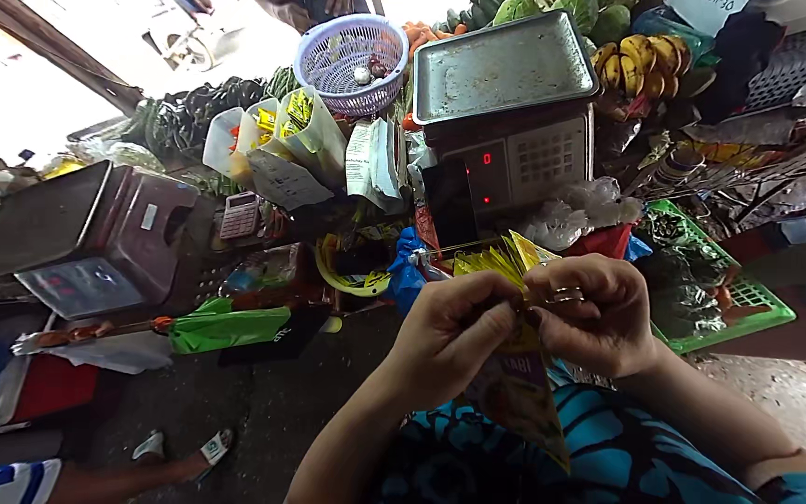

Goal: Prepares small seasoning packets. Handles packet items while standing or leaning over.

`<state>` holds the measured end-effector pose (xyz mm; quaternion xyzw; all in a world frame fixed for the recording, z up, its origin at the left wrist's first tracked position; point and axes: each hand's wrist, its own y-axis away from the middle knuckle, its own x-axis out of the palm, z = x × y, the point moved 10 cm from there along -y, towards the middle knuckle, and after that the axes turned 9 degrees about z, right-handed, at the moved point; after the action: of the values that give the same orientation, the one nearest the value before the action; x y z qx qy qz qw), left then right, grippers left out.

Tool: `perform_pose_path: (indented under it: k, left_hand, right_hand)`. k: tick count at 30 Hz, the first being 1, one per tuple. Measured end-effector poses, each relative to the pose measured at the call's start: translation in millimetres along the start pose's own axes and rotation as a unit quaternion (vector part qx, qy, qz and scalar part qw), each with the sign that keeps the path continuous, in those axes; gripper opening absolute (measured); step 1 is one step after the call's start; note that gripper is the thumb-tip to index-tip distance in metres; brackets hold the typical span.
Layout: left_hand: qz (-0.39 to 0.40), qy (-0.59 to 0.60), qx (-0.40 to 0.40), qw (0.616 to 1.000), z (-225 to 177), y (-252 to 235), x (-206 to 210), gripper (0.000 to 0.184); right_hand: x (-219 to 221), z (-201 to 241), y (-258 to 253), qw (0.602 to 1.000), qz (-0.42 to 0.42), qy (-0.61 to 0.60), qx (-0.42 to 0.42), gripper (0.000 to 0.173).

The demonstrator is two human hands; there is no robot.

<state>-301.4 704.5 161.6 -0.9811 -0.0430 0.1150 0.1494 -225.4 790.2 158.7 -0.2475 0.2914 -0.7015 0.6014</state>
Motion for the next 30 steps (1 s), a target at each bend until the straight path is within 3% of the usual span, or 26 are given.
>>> perform_pose_path:
  k: [12, 18, 30]
  left_hand:
    - [0.059, 0.140, -0.042, 0.988, 10.2, -4.1, 8.8, 0.020]
    - [0.048, 0.125, -0.039, 0.990, 7.9, -5.3, 5.9, 0.020]
    - [0.042, 0.089, -0.044, 0.994, 4.2, -4.9, 10.6, 0.019]
  right_hand:
    - [-1.4, 1.3, 0.8, 0.999, 0.003, -0.024, -0.022, 0.015]
    - [1.2, -0.1, 1.8, 0.999, 0.017, -0.047, -0.018, 0.008]
    - [1.0, 0.0, 4.8, 0.999, 0.019, -0.036, -0.007, 0.016]
